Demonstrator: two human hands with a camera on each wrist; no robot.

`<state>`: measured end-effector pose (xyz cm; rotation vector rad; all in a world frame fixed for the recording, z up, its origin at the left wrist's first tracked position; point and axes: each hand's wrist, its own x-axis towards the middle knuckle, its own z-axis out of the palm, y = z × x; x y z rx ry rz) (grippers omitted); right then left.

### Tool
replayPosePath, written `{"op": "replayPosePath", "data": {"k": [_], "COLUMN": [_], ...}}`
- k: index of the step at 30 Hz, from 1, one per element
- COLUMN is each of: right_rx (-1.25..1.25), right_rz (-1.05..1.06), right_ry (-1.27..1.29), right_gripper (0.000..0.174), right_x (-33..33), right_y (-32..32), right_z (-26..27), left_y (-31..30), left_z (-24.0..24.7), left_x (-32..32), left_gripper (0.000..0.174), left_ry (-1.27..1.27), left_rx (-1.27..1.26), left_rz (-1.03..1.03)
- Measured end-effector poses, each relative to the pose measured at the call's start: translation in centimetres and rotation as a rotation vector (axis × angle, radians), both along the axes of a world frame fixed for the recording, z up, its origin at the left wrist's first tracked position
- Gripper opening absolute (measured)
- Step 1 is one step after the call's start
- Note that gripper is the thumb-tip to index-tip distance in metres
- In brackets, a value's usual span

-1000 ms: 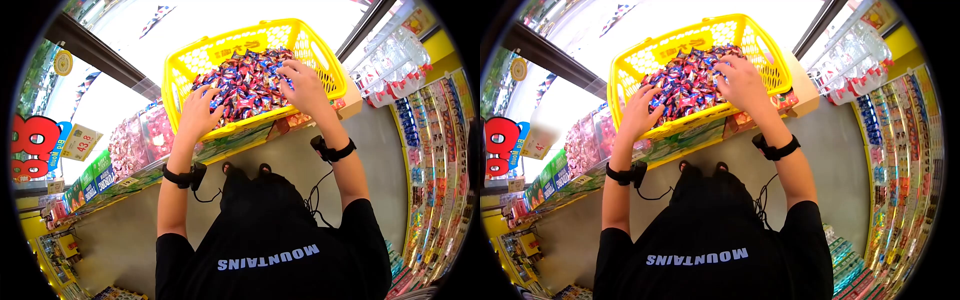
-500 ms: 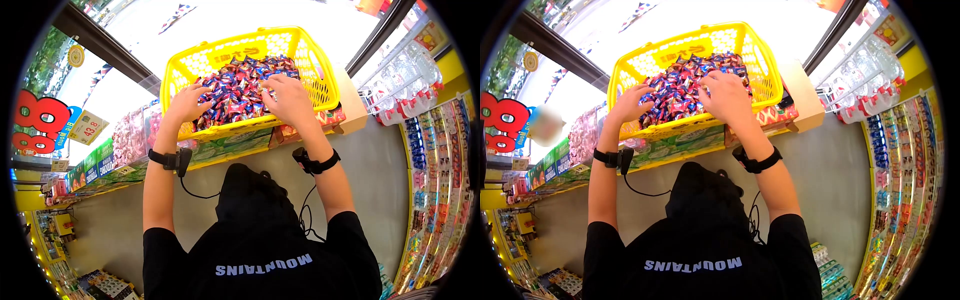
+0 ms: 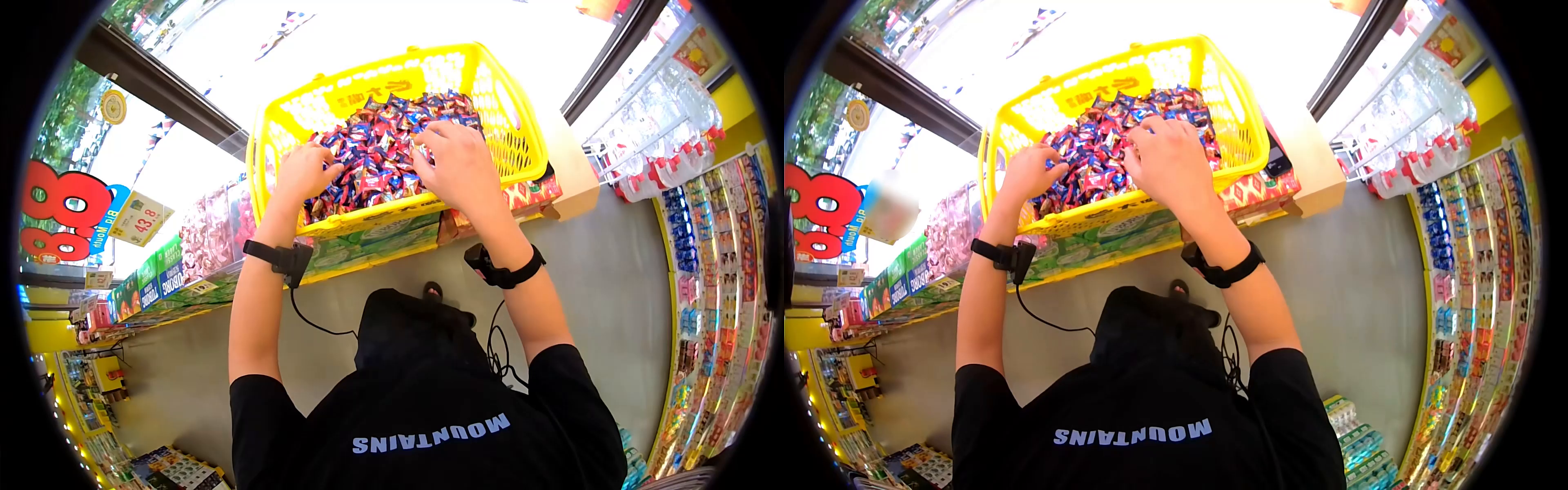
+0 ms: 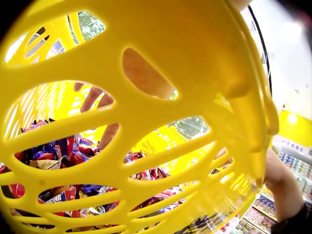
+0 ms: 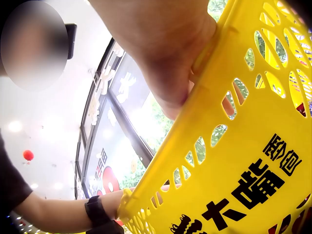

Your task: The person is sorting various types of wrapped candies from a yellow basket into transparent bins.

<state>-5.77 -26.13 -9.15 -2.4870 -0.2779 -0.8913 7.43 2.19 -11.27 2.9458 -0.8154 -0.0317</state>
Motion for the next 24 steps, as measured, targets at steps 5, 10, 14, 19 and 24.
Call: {"op": "replayPosePath", "data": {"k": [5,10,14,19,24], "right_rx": [-0.061,-0.084,-0.082,-0.11,-0.107], "right_rz": [-0.003,-0.004,-0.017,-0.059,-0.075], "right_ry": [0.192,0.267,0.256,0.276,0.233], "right_gripper": [0.021,0.023,0.023,0.023,0.023], "right_x": [-0.4,-0.3,-0.5,-0.7,-0.7], "right_y": [-0.3,-0.3,-0.1,-0.1,0.1], "right_z": [0.4,0.7,0.6,1.0,0.5], "left_y": [-0.6,-0.7,-0.6,-1.3,-1.6], "left_z": [-0.1,-0.4,-0.4,0.5,1.5], "left_x": [0.2,0.8,0.9,0.2,-0.3], "left_gripper": [0.029,0.027,0.023,0.018,0.015], "left_ry": [-0.1,-0.074,-0.063,-0.1,-0.112], "left_rx": [-0.009,-0.053,-0.145,-0.339,-0.423], "left_rz": [-0.011,0.014,-0.052,-0.152,-0.181]}}
